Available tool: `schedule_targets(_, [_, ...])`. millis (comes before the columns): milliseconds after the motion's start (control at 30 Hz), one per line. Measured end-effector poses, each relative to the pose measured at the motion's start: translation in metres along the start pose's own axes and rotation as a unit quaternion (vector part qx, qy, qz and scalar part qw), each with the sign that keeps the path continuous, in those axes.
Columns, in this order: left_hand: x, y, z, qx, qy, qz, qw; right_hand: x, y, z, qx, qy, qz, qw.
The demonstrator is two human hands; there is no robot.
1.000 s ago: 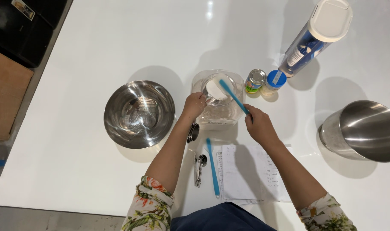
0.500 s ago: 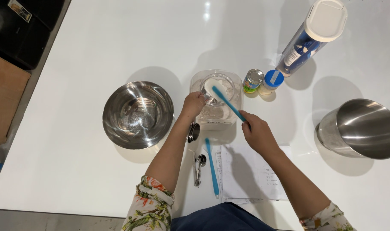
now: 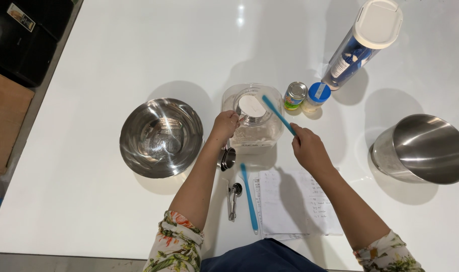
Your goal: Measuring flour from a container into a metal bowl using a measuring cup and leveling it with a spatula.
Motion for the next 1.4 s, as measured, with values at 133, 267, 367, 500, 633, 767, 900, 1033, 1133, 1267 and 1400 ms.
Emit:
schedule_targets(133, [-0.001,-0.003,-0.002,0.004,-0.008,0.0,1.0,0.0,0.006,-0.004,0.023,0.007,-0.009,1.0])
schedule_targets(267, [-0.002,-0.002,-0.002,-0.004,-0.036,0.001,0.999,0.001,0.004,0.003,0.022,0.018,-0.016,0.999])
schedule_targets(367, [-0.002,-0.004,-0.004,-0.015,-0.002,0.001,1.0,0.0,0.001,0.007,0.046,0.046,-0.025,0.998])
schedule_targets(500, [-0.003,-0.005,-0.004,-0.022,-0.003,-0.009,1.0,0.0,0.002,0.006,0.016,0.016,-0.008,1.0])
schedule_targets(633, [-0.007,0.005,0.005,-0.041,-0.043,-0.009,0.998,0.002,0.003,0.002,-0.003,-0.001,-0.006,1.0])
schedule_targets(767, [-0.008,-0.001,-0.004,-0.05,-0.007,-0.02,0.999,0.005,0.006,-0.003,-0.001,-0.009,-0.02,1.0])
schedule_targets(900, [-0.005,-0.014,-0.024,-0.067,0.009,-0.015,0.998,0.009,0.007,-0.003,-0.021,0.014,0.001,1.0])
schedule_targets(1033, [-0.001,-0.018,-0.029,-0.072,-0.014,0.001,0.997,0.01,0.003,-0.001,-0.013,0.044,-0.028,0.999])
schedule_targets(1133, [0.003,-0.03,-0.04,-0.058,-0.016,-0.007,0.998,0.0,0.0,-0.005,-0.008,0.024,-0.014,1.0])
schedule_targets(1267, [0.022,-0.047,-0.051,-0.061,-0.047,-0.005,0.997,0.004,-0.004,-0.002,-0.01,0.04,-0.016,0.999])
schedule_targets(1400, [0.063,-0.094,-0.057,-0.044,-0.142,0.004,0.989,-0.014,-0.01,-0.021,0.008,0.061,-0.044,0.997])
Point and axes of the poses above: each hand's wrist, its own y-axis towards the middle knuckle, its own x-axis out of the back of the hand, z = x × y, the point moved 4 cm from there along y, towards the middle knuckle, and after that the axes turned 11 degrees about -y, right-handed, at the moved point
